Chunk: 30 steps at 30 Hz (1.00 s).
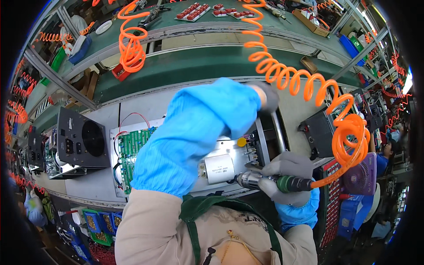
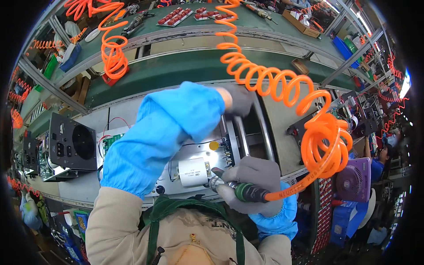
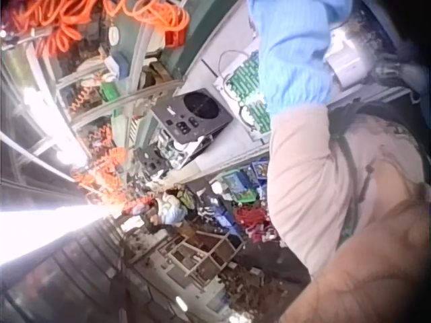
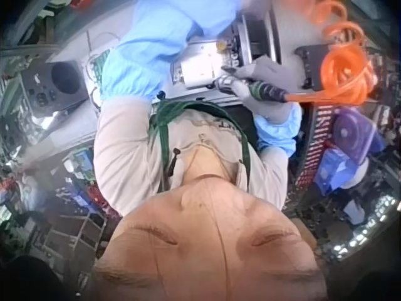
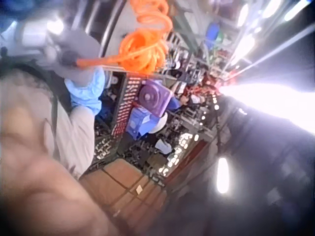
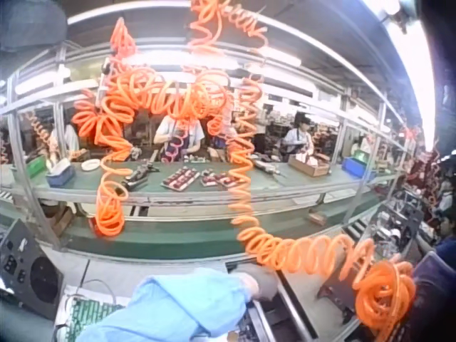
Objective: The person assembles an electronic device on a workbench, connecting wires to a circuit board and a motor. They use a screwdriver to secure components and a pneumatic tool to fasten screws, working methodically on the internal assembly.
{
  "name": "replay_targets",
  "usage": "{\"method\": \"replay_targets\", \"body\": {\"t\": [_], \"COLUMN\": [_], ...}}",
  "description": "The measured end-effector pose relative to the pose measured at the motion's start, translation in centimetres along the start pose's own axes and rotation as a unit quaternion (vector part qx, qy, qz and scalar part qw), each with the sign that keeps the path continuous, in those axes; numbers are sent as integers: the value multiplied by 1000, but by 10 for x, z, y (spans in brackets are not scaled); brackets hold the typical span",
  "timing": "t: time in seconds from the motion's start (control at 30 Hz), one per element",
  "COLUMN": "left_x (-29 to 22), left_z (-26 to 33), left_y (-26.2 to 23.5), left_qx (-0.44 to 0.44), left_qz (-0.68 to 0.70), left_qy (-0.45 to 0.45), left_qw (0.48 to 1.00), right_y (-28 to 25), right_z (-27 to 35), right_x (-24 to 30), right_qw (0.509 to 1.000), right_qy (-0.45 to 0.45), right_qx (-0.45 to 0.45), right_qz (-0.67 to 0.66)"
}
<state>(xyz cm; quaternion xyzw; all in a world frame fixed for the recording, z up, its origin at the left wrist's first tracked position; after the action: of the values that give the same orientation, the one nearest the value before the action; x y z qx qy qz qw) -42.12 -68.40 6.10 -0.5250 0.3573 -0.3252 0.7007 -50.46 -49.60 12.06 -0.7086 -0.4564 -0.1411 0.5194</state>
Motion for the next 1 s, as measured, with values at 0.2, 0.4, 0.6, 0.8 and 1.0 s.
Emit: {"method": "replay_targets", "body": {"t": [0.2,0.4,0.6,0.8,1.0], "left_x": [-40,-24,-57,-62,-27], "left_z": [-19,-28,12,33,113], "left_y": [1,33,22,35,61], "left_qx": [22,-42,-122,-180,-424], "left_qz": [-60,-96,-123,15,215], "left_qy": [5,-46,-67,19,-6], "left_qw": [998,993,983,983,880], "right_y": [-36,-11,15,47,51], "right_z": [-5,-7,8,23,33], "right_x": [25,29,-10,-30,-44], "right_qw": [995,994,924,904,926], "right_qy": [-51,14,51,-5,85], "right_qx": [-85,-101,-176,-205,-111], "right_qz": [11,46,-337,-376,-350]}}
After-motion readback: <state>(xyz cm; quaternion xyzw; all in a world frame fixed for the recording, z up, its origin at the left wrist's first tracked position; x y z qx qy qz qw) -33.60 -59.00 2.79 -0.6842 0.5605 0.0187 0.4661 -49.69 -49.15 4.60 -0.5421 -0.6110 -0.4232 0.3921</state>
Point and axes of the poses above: each hand's wrist, its own z-axis away from the middle knuckle, its own y-axis out of the palm, x = y × z, the point moved 1 cm from there along -z, towards the middle knuckle, and after that the axes turned 6 degrees about -x, right-handed, at the moved point
